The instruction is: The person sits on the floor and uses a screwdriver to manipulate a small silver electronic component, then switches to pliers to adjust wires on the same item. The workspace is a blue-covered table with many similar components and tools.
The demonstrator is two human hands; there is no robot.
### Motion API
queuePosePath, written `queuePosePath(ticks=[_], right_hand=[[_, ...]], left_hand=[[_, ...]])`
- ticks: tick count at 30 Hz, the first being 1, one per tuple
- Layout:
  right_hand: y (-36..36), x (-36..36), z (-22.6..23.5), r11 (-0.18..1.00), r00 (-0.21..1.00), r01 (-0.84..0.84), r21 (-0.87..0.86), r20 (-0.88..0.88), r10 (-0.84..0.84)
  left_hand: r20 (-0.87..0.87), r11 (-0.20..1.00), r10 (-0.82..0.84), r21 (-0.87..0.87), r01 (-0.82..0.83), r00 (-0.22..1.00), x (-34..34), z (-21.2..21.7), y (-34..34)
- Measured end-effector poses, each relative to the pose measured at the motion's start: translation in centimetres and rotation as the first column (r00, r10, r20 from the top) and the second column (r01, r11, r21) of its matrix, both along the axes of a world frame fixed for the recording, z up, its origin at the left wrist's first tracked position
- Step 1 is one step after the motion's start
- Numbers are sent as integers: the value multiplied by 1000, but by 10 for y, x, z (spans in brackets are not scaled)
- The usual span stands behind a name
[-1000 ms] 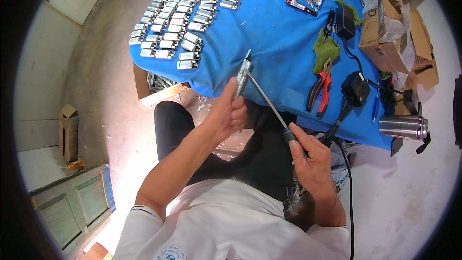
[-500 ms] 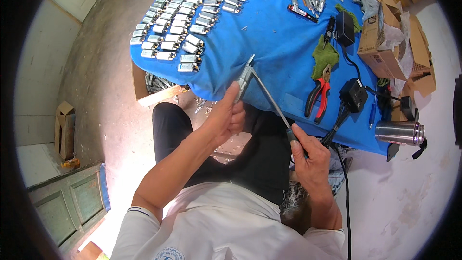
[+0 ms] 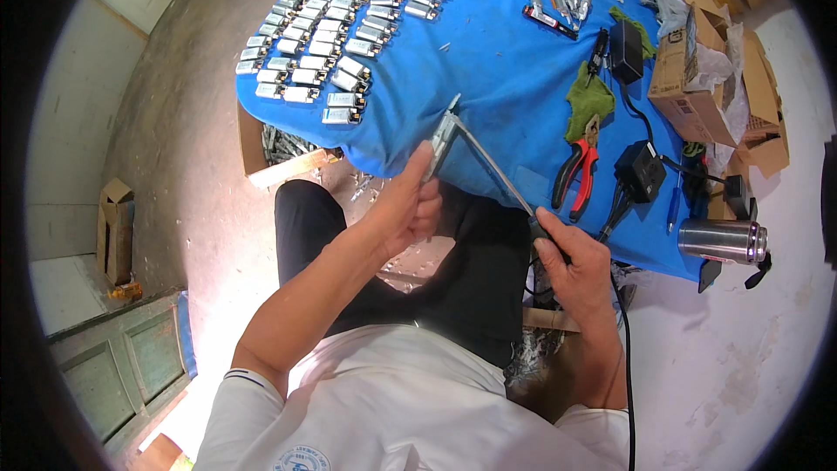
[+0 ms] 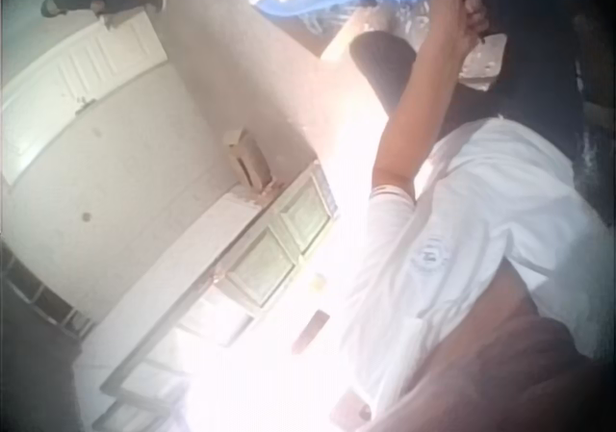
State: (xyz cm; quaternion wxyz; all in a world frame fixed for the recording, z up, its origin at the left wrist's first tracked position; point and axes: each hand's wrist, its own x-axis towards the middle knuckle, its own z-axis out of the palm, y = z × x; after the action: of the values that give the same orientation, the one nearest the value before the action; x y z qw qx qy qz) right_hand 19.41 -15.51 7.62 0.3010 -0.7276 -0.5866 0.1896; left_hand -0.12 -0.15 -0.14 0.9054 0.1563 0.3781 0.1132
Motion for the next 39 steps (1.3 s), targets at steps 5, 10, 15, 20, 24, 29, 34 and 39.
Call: queuePosePath(ticks=[5, 10, 15, 20, 24, 29, 34, 39], right_hand=[[5, 5, -6, 999, 986, 32, -26, -163, -36], [5, 0, 5, 1000, 1000, 21, 8, -3, -21], [3, -1, 3, 999, 999, 48, 24, 4, -49], [5, -3, 2, 999, 999, 44, 10, 8, -44], [6, 0, -2, 998, 999, 3, 68, 32, -5], [5, 4, 0, 999, 1000, 22, 40, -8, -22], [-2, 5, 10, 999, 1000, -12, -34, -29, 11], [-5, 5, 7, 1000, 991, -6, -20, -131, 3]], left_hand=[[-32, 1000, 2, -3, -2, 999, 1, 1, 2], [-8, 1000, -10, 24, 10, 1000, -3, 1, 4], [-47, 1000, 10, 23, -9, 999, -2, 5, 3], [-72, 1000, 0, 29, 2, 997, -2, 5, 5], [-58, 1000, -1, 27, 3, 998, -3, 1, 5], [-25, 999, -10, 44, 11, 1000, -3, 1, 4], [-73, 999, -31, 31, 33, 997, -2, 4, 7], [-83, 999, -23, 46, 27, 996, -1, 8, 7]])
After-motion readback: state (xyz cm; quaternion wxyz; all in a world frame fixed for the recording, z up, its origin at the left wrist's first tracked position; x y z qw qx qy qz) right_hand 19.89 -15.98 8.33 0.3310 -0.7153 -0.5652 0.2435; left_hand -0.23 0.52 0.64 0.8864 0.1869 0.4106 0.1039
